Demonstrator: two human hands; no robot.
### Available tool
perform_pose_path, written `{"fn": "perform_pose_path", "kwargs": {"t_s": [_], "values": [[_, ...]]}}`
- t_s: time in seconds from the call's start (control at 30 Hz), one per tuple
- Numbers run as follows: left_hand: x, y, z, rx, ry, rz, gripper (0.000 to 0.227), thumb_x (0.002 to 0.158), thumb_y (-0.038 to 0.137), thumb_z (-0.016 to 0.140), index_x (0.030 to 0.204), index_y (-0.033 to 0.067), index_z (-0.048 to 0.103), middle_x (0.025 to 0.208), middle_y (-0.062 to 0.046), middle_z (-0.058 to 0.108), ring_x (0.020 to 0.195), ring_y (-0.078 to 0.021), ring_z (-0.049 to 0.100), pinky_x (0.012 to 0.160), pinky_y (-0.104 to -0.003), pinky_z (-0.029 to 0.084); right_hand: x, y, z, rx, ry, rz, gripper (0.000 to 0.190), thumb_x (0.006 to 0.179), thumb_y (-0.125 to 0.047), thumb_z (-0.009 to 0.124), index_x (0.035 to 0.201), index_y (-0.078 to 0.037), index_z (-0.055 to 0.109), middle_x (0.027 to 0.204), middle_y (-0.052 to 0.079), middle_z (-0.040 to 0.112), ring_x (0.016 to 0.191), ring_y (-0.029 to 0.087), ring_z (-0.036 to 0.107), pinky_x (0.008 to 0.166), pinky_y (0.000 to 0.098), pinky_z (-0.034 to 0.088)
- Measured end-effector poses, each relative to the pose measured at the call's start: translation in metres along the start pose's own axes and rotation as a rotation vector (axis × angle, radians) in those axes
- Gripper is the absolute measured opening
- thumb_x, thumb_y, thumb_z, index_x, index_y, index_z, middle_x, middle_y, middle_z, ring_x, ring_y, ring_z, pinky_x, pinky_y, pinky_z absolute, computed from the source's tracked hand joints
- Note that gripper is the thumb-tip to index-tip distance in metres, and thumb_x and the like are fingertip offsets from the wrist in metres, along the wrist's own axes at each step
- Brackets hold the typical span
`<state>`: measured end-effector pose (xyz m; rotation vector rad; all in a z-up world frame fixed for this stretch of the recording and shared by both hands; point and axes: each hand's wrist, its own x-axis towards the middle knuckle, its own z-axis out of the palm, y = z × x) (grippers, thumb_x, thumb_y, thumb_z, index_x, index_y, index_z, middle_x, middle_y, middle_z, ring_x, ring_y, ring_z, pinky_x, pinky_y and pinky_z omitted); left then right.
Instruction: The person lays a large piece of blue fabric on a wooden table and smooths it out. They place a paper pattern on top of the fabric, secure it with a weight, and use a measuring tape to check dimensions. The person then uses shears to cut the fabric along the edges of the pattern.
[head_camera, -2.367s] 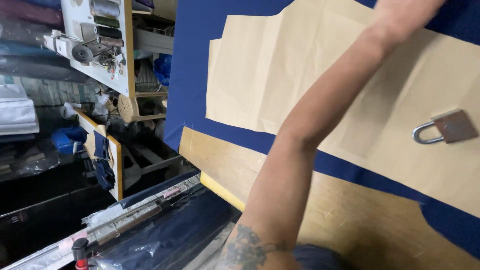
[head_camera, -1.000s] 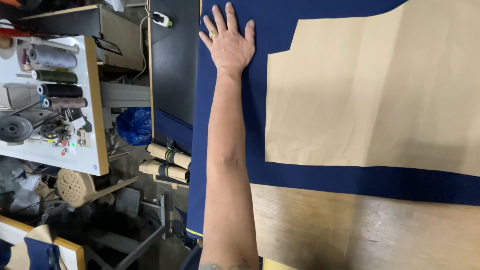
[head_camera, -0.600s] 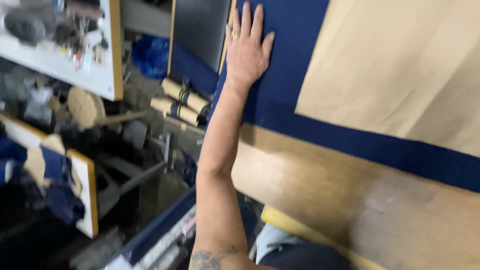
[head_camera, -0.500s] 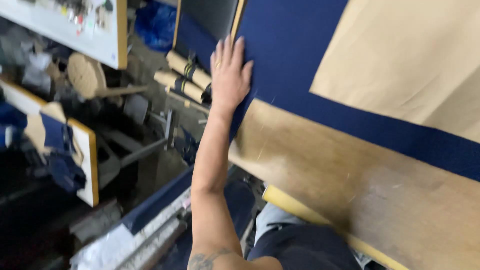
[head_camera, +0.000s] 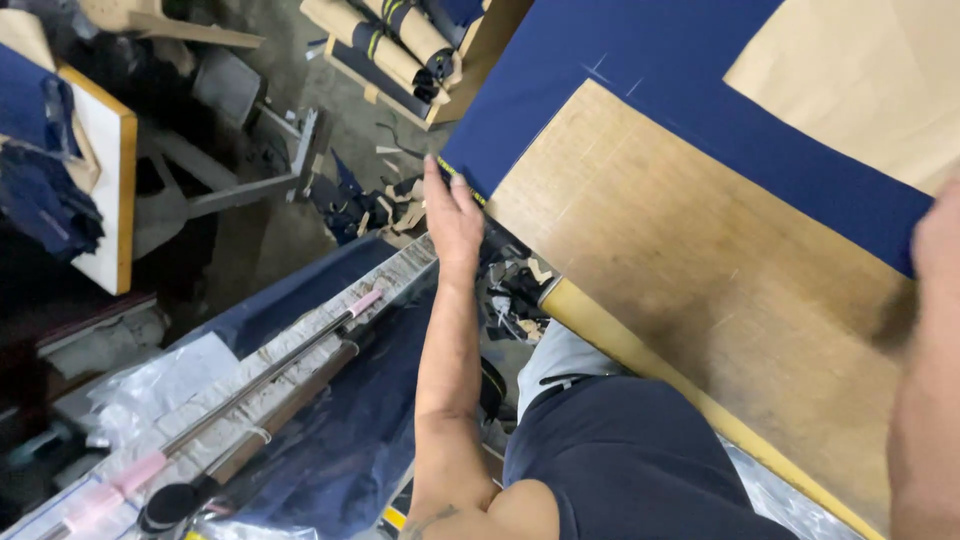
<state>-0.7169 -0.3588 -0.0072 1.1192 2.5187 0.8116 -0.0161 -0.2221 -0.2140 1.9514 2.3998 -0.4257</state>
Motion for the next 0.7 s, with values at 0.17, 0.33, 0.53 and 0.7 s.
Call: {"fn": "perform_pose_path", "kwargs": {"t_s": [0.17,0.33,0.53,0.7], "values": [[0.01,0.019,-0.003,0.283,0.007,0.008,0.061,0.109,0.04,0.044,0.156,0.001,0.039,0.158,-0.027,0.042,0.142,-0.0453,0.045,0.115,-0.051,0.039,0.0,-0.185,-0.167,0.094,0.274,0.157,0.039,0.13,-0.022,0.061,0.13,0.016,0.067,0.111,0.038,0.073,0.096,0.055,0.07,0.075,0.0562,0.054],[0.0,0.036,-0.001,0.633,0.027,0.371,0.058,0.105,0.036,0.054,0.154,0.0069,0.048,0.159,-0.026,0.04,0.145,-0.0509,0.04,0.114,-0.064,0.039,0.01,-0.214,-0.196,-0.057,0.3,0.252,0.077,0.118,-0.021,0.083,0.159,0.011,0.026,0.156,0.043,0.044,0.138,0.06,0.047,0.11,0.0652,0.032],[-0.021,0.048,-0.003,0.565,-0.097,0.379,0.063,0.108,0.036,0.033,0.157,-0.004,0.037,0.162,-0.029,0.035,0.15,-0.0512,0.03,0.119,-0.064,0.028,0.016,-0.25,-0.235,0.187,0.116,0.446,0.08,0.108,-0.033,0.057,0.165,0.01,0.022,0.166,0.037,0.01,0.15,0.059,0.005,0.115,0.076,-0.001],[-0.018,0.039,0.003,0.679,-0.136,0.32,0.066,0.107,0.038,0.031,0.16,-0.0008,0.033,0.166,-0.026,0.03,0.152,-0.0496,0.025,0.121,-0.065,0.02,0.017,-0.239,-0.229,0.175,0.112,0.43,0.084,0.102,-0.038,0.058,0.164,0.009,0.027,0.167,0.034,0.014,0.149,0.059,0.008,0.113,0.0777,0.001]]}}
